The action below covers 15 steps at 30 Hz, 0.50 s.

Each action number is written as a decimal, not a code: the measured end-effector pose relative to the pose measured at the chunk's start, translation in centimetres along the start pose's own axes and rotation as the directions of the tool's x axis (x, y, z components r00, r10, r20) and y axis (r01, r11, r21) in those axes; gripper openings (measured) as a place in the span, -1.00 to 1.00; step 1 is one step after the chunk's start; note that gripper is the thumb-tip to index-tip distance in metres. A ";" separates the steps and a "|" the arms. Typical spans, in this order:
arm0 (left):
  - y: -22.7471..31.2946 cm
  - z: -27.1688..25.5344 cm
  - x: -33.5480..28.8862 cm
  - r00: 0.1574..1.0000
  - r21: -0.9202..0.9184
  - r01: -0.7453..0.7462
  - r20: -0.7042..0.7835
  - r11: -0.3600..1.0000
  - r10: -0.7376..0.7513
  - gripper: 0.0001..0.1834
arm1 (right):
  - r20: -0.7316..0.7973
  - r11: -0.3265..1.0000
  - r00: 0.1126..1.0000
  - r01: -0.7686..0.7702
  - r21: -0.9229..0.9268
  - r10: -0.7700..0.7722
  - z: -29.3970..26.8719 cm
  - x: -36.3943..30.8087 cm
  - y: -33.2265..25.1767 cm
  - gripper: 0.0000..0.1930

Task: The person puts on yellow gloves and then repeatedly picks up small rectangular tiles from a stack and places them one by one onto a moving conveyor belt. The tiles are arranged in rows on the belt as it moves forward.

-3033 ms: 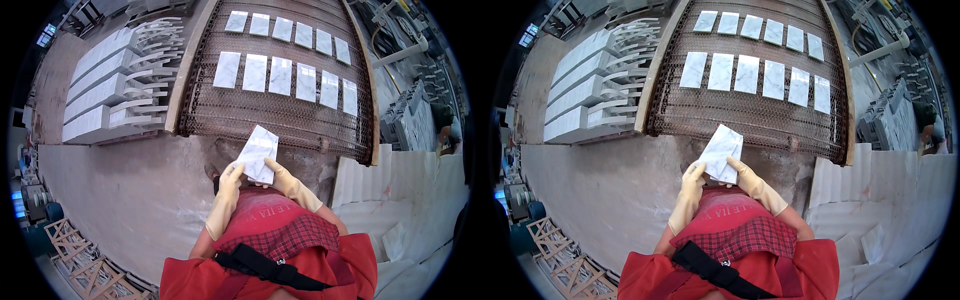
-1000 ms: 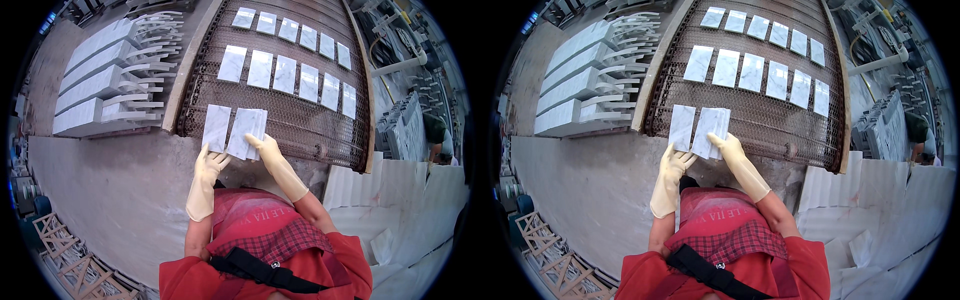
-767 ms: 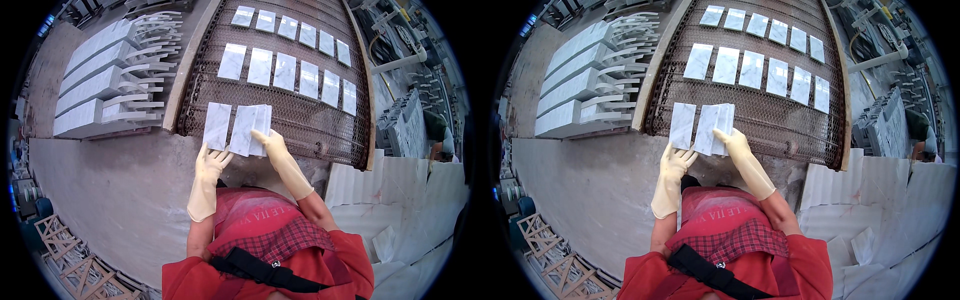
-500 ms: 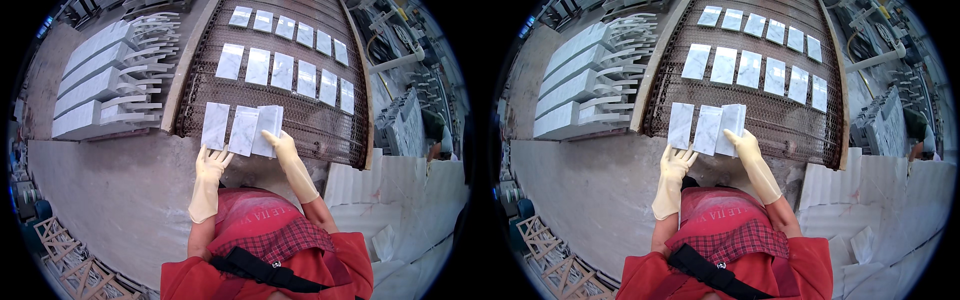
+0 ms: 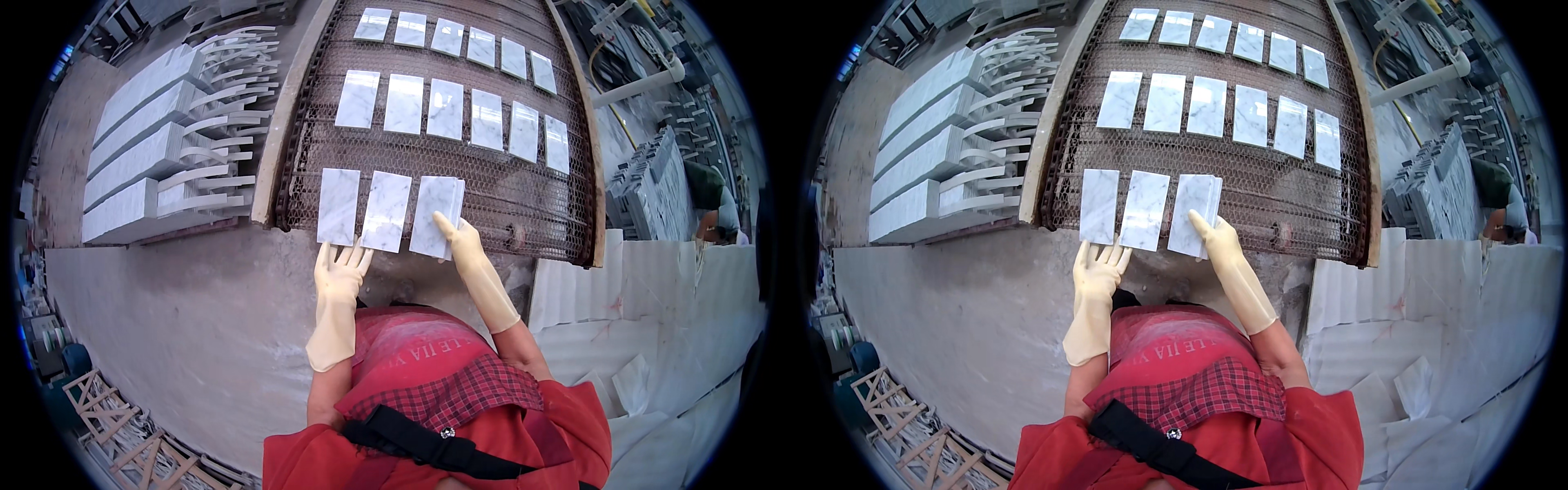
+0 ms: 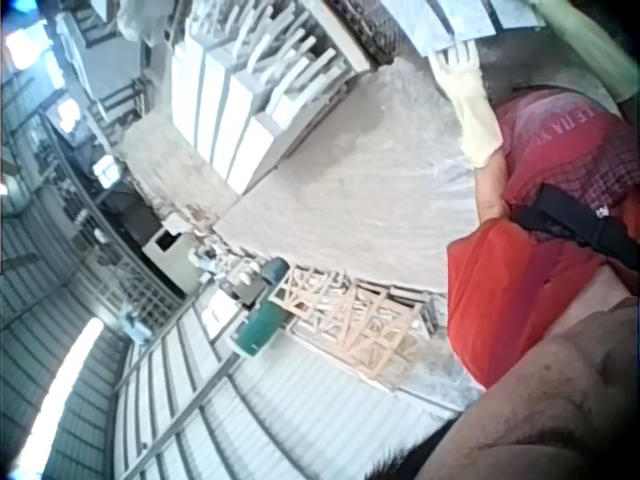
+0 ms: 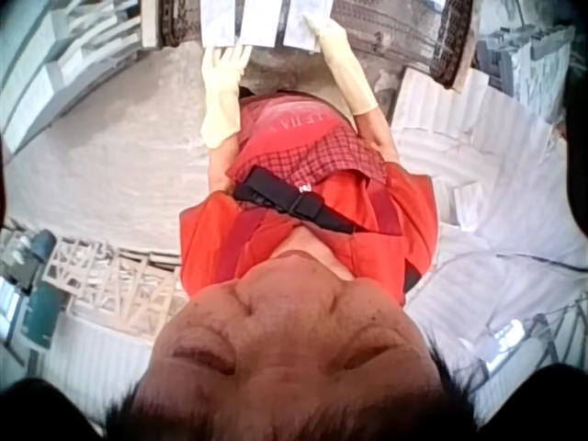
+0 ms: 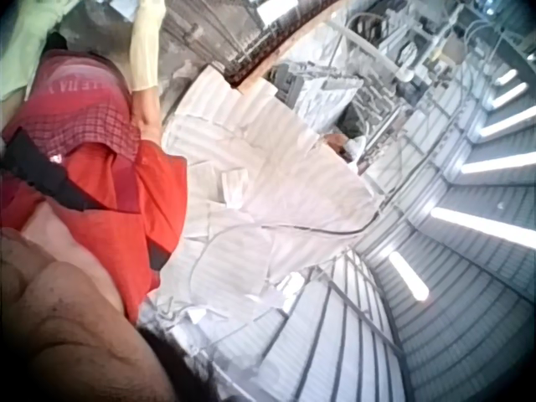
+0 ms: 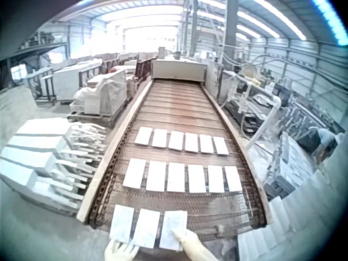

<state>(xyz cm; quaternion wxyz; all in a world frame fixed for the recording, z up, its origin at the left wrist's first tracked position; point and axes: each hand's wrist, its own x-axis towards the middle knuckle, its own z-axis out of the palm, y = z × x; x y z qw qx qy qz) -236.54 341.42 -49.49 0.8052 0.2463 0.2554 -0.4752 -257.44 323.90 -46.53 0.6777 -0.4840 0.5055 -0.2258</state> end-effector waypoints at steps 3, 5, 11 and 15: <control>-0.3 0.1 -0.2 1.000 -0.007 -0.014 -0.017 1.000 0.014 -0.27 | 0.014 0.999 1.000 -0.024 0.030 0.024 0.1 -0.4 -0.6 -0.38; -0.4 -0.3 -0.2 1.000 0.011 -0.010 0.002 1.000 0.010 -0.27 | 0.022 0.999 1.000 -0.018 0.037 0.017 0.0 -0.5 -0.7 -0.35; -1.2 -0.1 -0.6 0.998 -0.043 -0.020 -0.061 0.999 0.017 -0.34 | -0.038 1.000 0.999 -0.028 0.009 0.028 -0.6 -0.8 -1.2 -0.40; -1.0 -0.1 -0.7 0.998 -0.052 -0.011 -0.055 0.999 0.009 -0.44 | -0.146 0.997 0.987 -0.071 -0.012 0.068 -2.6 -1.7 -2.6 -0.46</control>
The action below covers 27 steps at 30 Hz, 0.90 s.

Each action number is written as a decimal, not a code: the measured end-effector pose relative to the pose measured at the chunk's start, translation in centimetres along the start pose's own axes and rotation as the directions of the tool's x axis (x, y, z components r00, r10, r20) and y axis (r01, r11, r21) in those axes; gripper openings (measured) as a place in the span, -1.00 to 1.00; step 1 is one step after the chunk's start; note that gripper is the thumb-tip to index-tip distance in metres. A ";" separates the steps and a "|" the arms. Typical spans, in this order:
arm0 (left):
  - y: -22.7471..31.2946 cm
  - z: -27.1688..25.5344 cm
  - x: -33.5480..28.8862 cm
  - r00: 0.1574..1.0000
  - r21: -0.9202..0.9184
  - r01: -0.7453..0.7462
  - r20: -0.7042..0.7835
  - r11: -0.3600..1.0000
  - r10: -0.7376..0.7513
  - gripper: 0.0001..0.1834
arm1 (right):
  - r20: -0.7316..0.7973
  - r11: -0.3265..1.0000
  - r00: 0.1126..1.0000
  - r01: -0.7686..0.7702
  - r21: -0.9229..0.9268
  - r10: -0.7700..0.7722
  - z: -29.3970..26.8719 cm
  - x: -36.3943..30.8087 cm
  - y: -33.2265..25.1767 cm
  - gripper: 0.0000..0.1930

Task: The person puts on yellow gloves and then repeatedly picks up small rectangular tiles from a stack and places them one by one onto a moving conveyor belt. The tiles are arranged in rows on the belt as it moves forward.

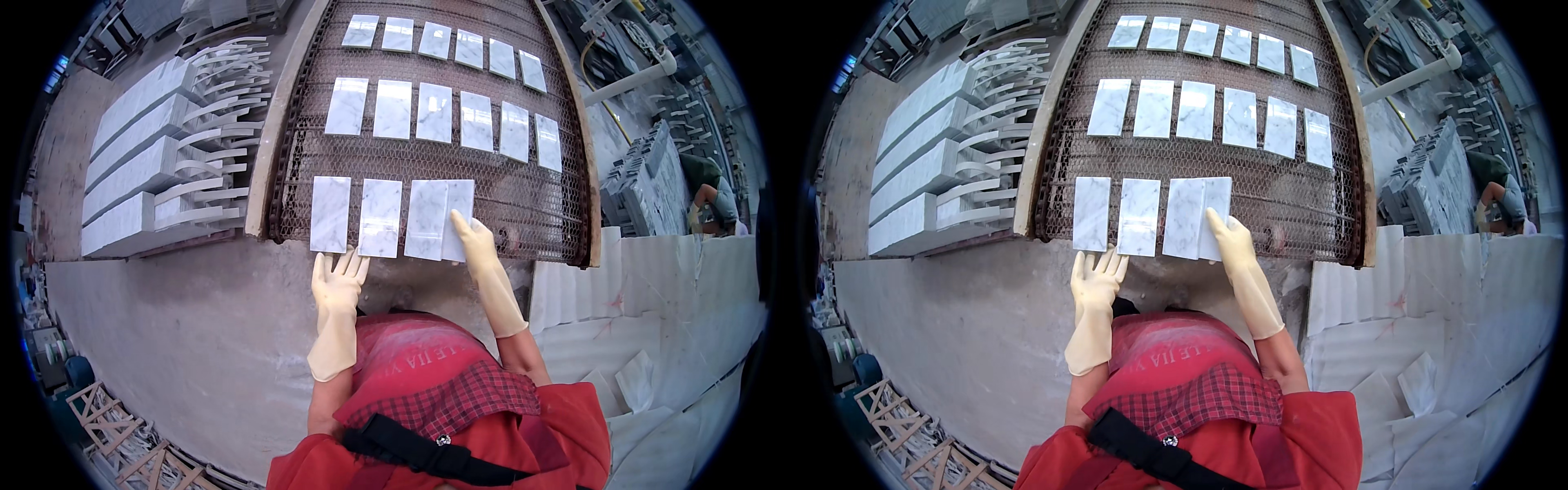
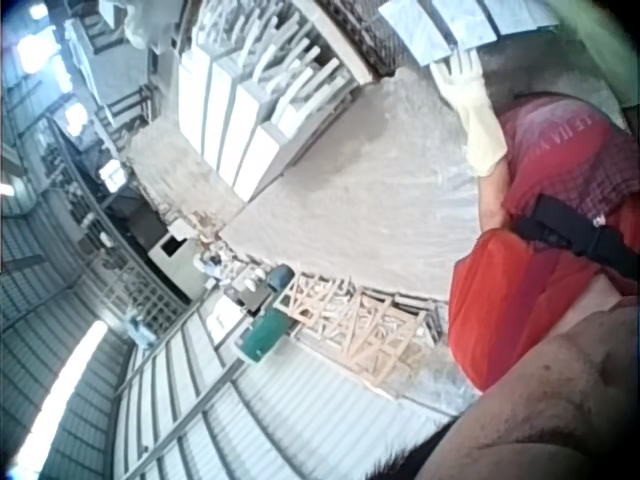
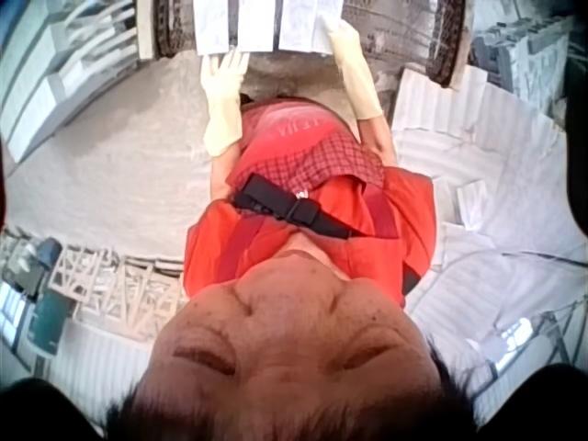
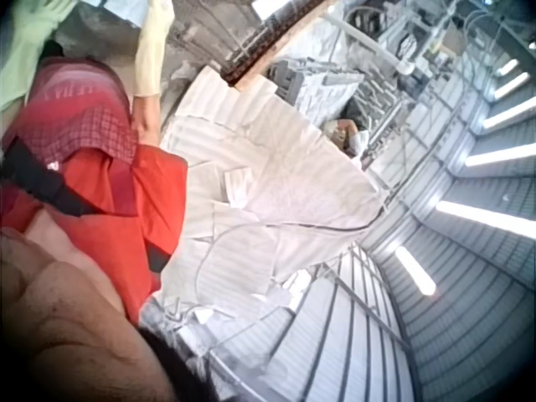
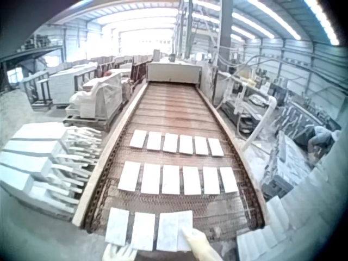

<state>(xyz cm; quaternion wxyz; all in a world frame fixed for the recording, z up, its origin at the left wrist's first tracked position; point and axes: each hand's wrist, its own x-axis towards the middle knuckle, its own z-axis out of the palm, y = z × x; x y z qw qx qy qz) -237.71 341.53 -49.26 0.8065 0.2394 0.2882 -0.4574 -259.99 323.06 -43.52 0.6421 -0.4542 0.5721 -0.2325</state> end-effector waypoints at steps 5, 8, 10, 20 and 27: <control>-0.5 -0.6 0.6 1.000 -0.027 -0.007 0.008 1.000 0.008 -0.45 | -0.131 0.989 0.984 0.106 -0.104 -0.119 -3.2 2.3 2.4 -0.48; 0.0 -1.7 0.4 0.999 0.010 -0.004 0.054 1.000 0.003 -0.43 | -0.145 0.988 0.984 0.087 -0.131 -0.106 -4.7 3.3 3.4 -0.44; 0.0 -1.6 -0.1 0.999 0.046 -0.018 0.036 0.999 0.016 -0.42 | -0.167 0.981 0.979 0.084 -0.173 -0.113 -5.3 3.8 4.2 -0.41; -0.5 -4.8 -1.2 0.999 0.192 0.015 0.033 0.981 -0.022 -0.46 | -0.331 0.896 0.934 -0.027 -0.443 -0.136 -6.9 -2.2 -0.3 -0.49; -1.5 -5.7 -1.1 0.995 0.274 0.086 0.029 0.958 -0.098 -0.47 | -0.322 0.795 0.830 0.216 -0.567 -0.455 -7.2 -2.5 0.2 -0.59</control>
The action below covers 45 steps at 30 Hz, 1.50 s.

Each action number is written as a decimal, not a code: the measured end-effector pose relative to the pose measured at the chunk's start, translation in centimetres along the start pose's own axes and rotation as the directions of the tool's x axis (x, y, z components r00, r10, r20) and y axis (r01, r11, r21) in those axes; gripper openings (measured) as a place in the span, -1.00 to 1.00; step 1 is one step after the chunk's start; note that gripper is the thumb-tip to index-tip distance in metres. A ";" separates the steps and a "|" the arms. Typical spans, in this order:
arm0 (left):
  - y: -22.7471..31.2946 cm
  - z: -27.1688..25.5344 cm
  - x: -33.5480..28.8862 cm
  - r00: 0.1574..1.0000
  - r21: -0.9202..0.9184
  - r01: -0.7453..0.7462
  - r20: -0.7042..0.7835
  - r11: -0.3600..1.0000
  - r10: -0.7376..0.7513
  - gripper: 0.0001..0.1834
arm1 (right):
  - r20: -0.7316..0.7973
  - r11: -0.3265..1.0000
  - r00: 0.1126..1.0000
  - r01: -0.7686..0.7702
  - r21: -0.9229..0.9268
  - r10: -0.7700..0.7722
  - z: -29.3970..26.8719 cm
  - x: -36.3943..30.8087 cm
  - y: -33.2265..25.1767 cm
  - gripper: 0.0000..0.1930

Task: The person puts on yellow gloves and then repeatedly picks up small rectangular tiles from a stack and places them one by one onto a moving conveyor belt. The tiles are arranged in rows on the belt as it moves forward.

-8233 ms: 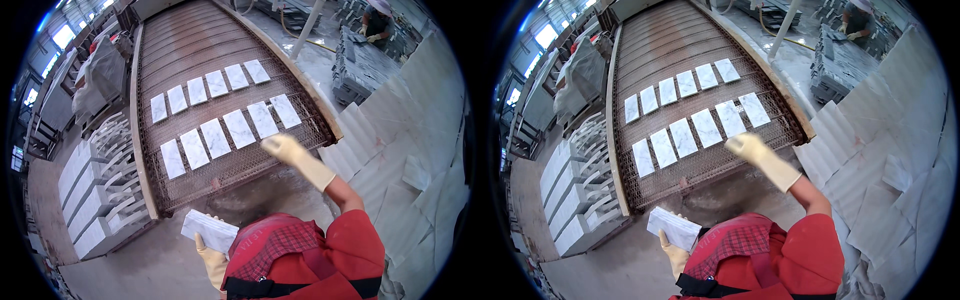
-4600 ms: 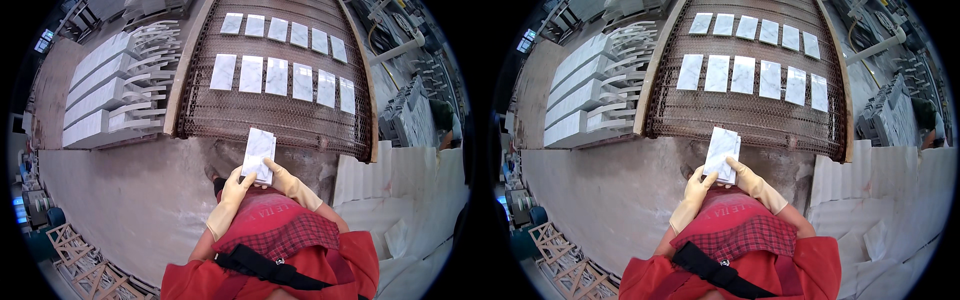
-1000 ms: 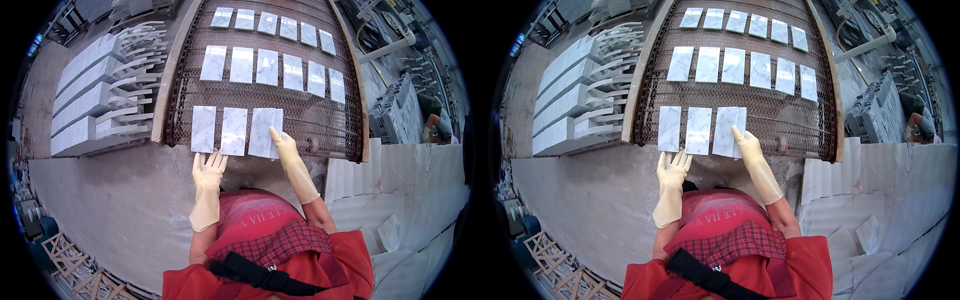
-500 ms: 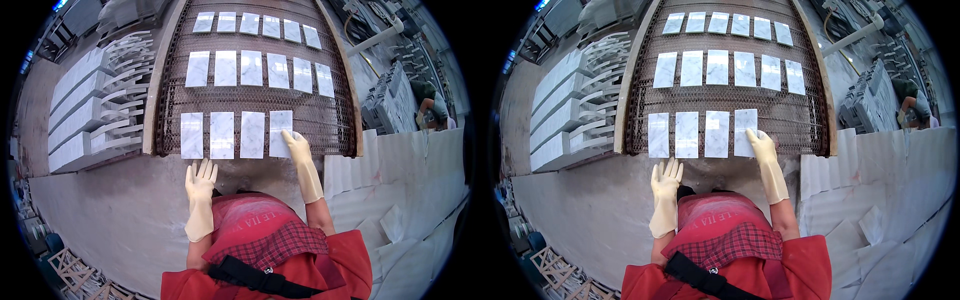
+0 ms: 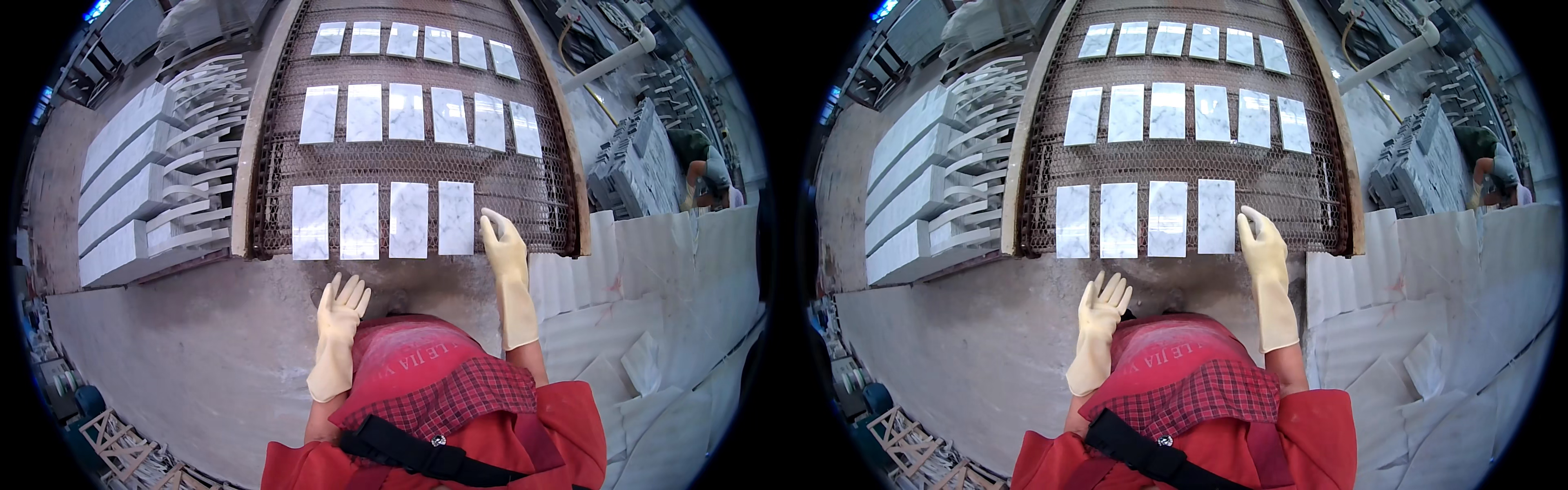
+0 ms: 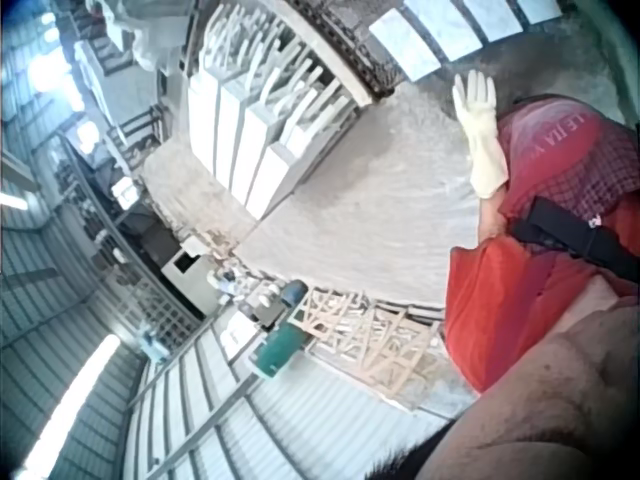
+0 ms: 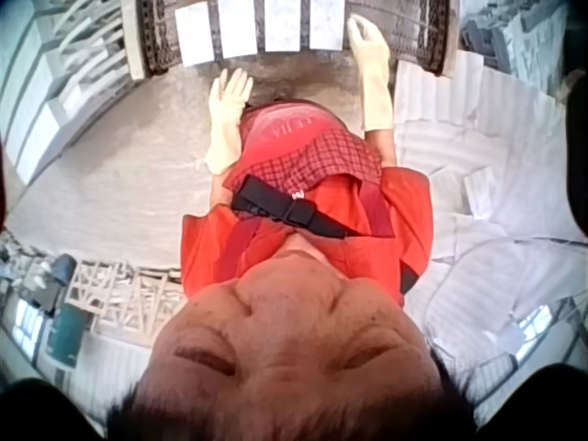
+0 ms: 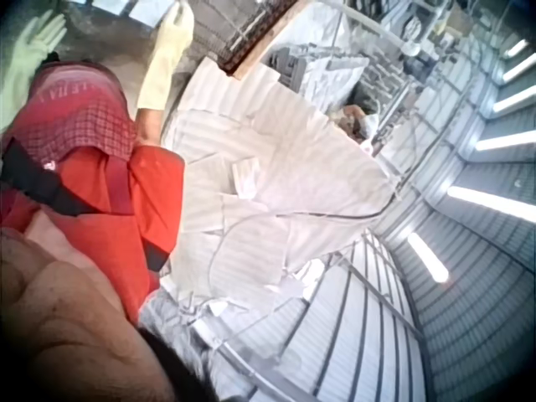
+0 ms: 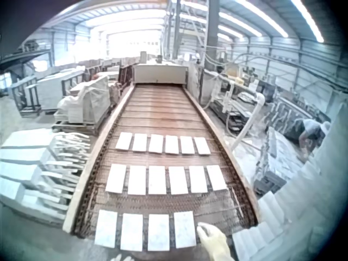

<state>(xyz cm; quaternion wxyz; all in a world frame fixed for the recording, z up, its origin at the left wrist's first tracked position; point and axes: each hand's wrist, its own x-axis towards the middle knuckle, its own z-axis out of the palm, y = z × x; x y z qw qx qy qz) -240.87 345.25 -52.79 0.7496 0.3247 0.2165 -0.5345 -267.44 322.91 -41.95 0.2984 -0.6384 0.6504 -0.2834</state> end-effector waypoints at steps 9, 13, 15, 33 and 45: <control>0.9 -0.8 -0.2 1.000 0.077 0.018 0.010 0.997 -0.018 -0.47 | 0.151 0.664 0.795 0.581 -0.471 -0.588 6.3 6.6 -2.3 -0.33; 1.2 -2.0 -1.1 1.000 0.073 0.000 -0.006 0.997 0.001 -0.46 | 0.194 0.595 0.770 0.603 -0.531 -0.607 7.4 7.0 -1.8 -0.30; 1.3 -2.8 -1.3 1.000 0.064 0.000 -0.014 0.998 0.001 -0.45 | 0.218 0.603 0.775 0.608 -0.517 -0.594 7.4 7.0 -1.6 -0.30; 10.5 -6.6 -4.9 0.962 0.044 -0.259 -0.078 0.965 0.262 -0.35 | 0.207 0.600 0.716 0.680 -0.421 -0.667 5.4 6.4 -3.2 -0.45; 44.5 -13.6 4.3 0.766 0.659 -0.392 -0.153 0.642 0.624 -0.47 | -0.068 0.878 0.880 0.474 0.069 -0.470 12.7 -4.4 -20.9 -0.56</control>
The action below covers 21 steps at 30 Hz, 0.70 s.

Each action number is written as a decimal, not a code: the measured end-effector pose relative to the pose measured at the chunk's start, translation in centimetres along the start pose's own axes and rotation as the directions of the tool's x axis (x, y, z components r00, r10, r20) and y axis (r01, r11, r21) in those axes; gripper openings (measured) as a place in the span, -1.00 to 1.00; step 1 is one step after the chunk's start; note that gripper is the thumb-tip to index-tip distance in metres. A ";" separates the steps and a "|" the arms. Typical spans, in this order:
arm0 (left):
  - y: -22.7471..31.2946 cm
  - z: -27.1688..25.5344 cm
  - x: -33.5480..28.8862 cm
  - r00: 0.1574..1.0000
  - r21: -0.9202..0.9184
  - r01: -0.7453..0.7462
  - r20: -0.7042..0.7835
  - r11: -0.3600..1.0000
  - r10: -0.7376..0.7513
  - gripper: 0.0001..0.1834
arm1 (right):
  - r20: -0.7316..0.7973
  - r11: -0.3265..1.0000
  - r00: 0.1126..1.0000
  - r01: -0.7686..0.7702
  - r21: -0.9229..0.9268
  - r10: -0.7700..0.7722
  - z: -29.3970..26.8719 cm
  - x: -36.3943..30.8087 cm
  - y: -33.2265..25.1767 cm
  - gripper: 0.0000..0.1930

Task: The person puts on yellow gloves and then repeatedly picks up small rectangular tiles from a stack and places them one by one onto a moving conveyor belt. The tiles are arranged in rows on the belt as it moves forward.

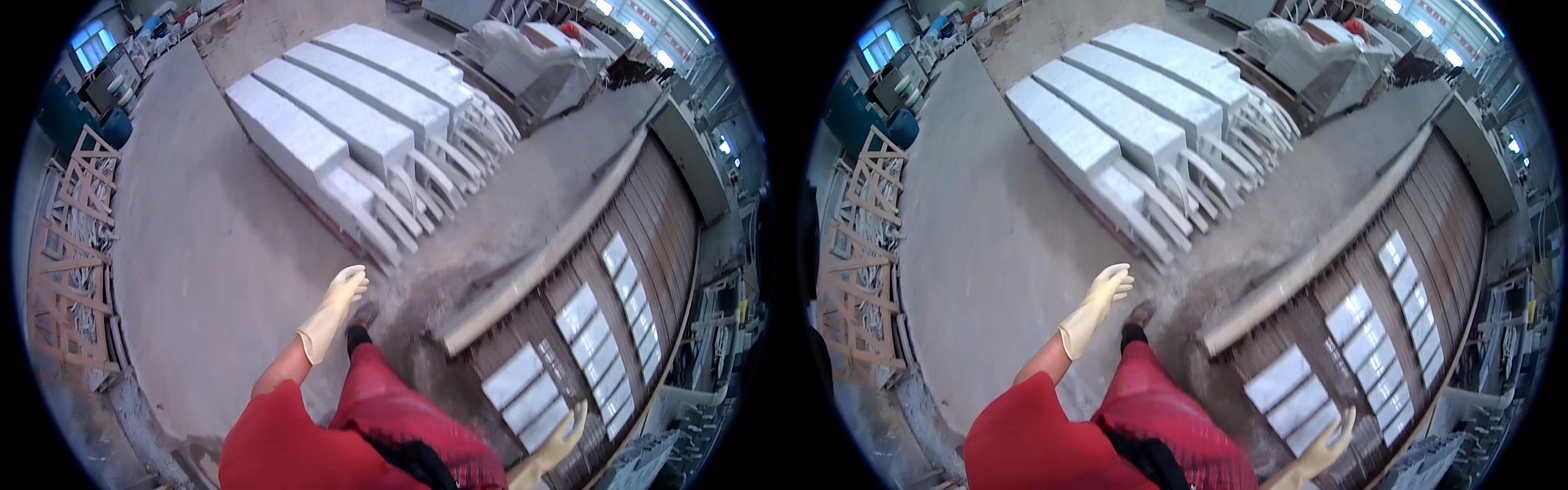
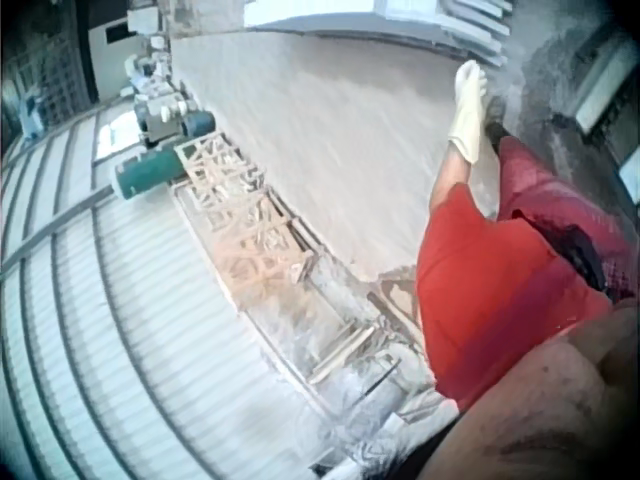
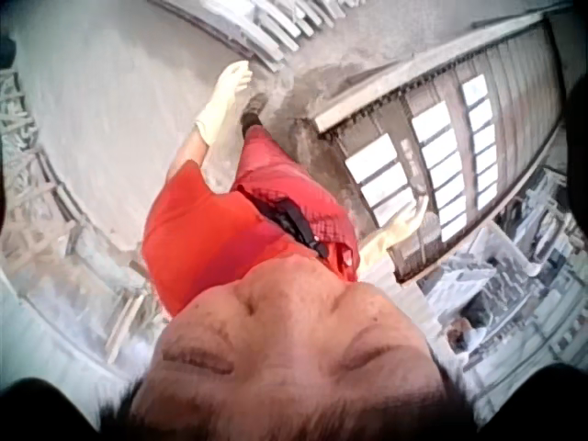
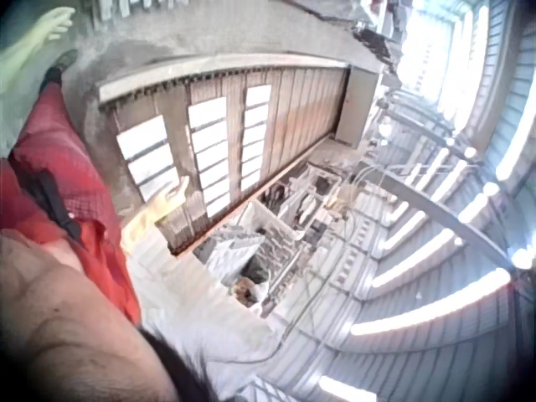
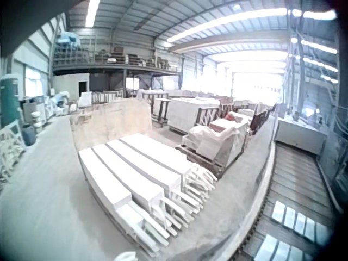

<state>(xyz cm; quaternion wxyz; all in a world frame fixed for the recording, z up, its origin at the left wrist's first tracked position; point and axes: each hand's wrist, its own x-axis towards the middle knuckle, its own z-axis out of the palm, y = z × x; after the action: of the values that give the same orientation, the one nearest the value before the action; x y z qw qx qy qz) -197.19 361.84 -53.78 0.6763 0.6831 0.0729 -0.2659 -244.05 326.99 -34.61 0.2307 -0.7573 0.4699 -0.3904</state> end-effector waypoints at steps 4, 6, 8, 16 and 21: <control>9.7 -2.8 15.1 0.925 0.589 -0.281 -0.044 0.757 0.378 -0.38 | 0.088 0.996 0.995 -0.031 -0.082 0.038 8.4 3.0 -10.9 -0.58; 14.9 -3.0 21.5 0.835 0.783 -0.337 -0.009 0.523 0.550 -0.33 | 0.183 0.986 0.983 0.032 -0.164 -0.002 13.3 4.5 -16.9 -0.59; 19.1 -4.3 26.7 0.793 0.891 -0.286 0.013 0.353 0.608 -0.28 | 0.295 0.960 0.951 0.160 -0.228 -0.088 18.1 5.6 -21.0 -0.59; 28.4 -7.2 41.9 0.863 0.978 -0.158 0.205 -0.138 0.461 -0.28 | 0.601 0.905 0.745 0.418 -0.083 -0.289 29.9 6.2 -27.9 -0.57; 29.7 -6.2 45.7 0.912 0.947 -0.232 0.292 -0.223 0.289 -0.61 | 0.737 0.957 0.665 0.276 -0.093 -0.120 32.8 6.5 -31.2 -0.57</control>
<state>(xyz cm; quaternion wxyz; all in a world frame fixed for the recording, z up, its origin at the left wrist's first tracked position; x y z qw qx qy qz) -143.14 353.66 -48.91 -0.0393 0.9554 -0.2852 -0.0660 -199.31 334.71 -29.12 0.2774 -0.9149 0.2913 -0.0345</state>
